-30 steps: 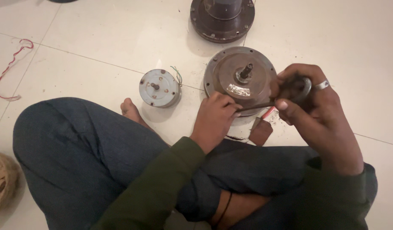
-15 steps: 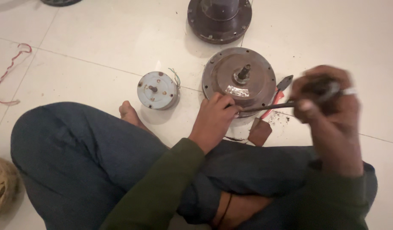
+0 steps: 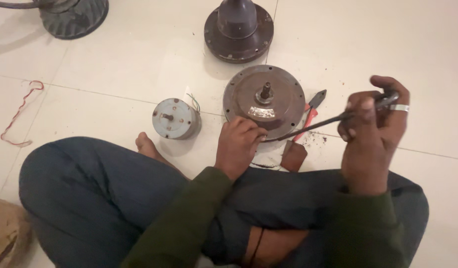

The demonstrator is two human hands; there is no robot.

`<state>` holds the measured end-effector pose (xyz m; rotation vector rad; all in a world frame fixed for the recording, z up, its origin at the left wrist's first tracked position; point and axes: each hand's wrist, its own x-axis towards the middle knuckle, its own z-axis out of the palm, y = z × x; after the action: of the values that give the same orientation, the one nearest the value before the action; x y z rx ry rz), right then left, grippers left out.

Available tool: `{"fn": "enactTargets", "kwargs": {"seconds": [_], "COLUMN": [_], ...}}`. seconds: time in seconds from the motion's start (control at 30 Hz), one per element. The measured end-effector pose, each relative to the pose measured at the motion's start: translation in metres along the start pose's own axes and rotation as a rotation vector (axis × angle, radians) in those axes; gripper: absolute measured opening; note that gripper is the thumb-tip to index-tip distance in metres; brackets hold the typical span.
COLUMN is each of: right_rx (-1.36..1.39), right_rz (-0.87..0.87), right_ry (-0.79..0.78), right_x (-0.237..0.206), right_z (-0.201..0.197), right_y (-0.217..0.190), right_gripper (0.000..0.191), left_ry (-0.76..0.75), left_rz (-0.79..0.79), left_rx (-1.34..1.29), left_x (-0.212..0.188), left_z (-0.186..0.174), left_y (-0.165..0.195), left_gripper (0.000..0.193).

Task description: The person sits on the floor and uses a curved metal rod to scrape around the edge of an electric motor housing, working around its circumference and repositioning the housing while scraping off residue. Loose screws and pliers lie nearby on the floor.

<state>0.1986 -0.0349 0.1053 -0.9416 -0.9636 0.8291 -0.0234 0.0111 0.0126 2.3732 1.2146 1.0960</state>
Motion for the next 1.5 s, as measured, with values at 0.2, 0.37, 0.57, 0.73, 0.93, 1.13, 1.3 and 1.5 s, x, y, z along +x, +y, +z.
{"fn": "enactTargets", "kwargs": {"seconds": [0.2,0.37,0.57,0.73,0.93,1.13,1.3,1.5], "right_rx": [-0.122,-0.061,-0.179,-0.203,-0.229,-0.307,-0.246,-0.263], "right_rz": [-0.045,-0.056,-0.060,-0.070,-0.022,-0.056,-0.076,-0.041], "right_ry": [-0.076,-0.238,-0.227,-0.259,-0.258,-0.270,-0.280,-0.257], "right_x": [-0.004,-0.011,-0.012,-0.013,-0.015,-0.026,-0.031,-0.024], "right_z": [0.017,0.032,0.034,0.036,0.037,0.041,0.044,0.044], "right_y": [0.010,0.013,0.010,0.012,0.009,0.008,0.010,0.008], "right_gripper": [0.043,0.039,0.039,0.040,0.043,0.035,0.030,0.034], "left_ry": [-0.056,-0.077,-0.077,-0.073,-0.067,-0.076,-0.079,-0.156], "left_rz": [-0.039,-0.044,-0.058,-0.051,-0.051,-0.054,-0.020,0.015], "left_rx": [-0.165,-0.189,-0.216,-0.214,-0.192,-0.186,-0.175,-0.240], "left_x": [0.001,0.003,0.005,0.004,0.005,0.005,0.005,0.007], "left_z": [-0.015,-0.021,-0.017,-0.017,-0.015,-0.016,-0.019,-0.016], "left_y": [0.001,-0.001,-0.004,-0.006,-0.006,-0.005,-0.005,-0.011], "left_gripper": [0.028,0.029,0.015,0.014,0.016,0.014,0.023,0.026]}}
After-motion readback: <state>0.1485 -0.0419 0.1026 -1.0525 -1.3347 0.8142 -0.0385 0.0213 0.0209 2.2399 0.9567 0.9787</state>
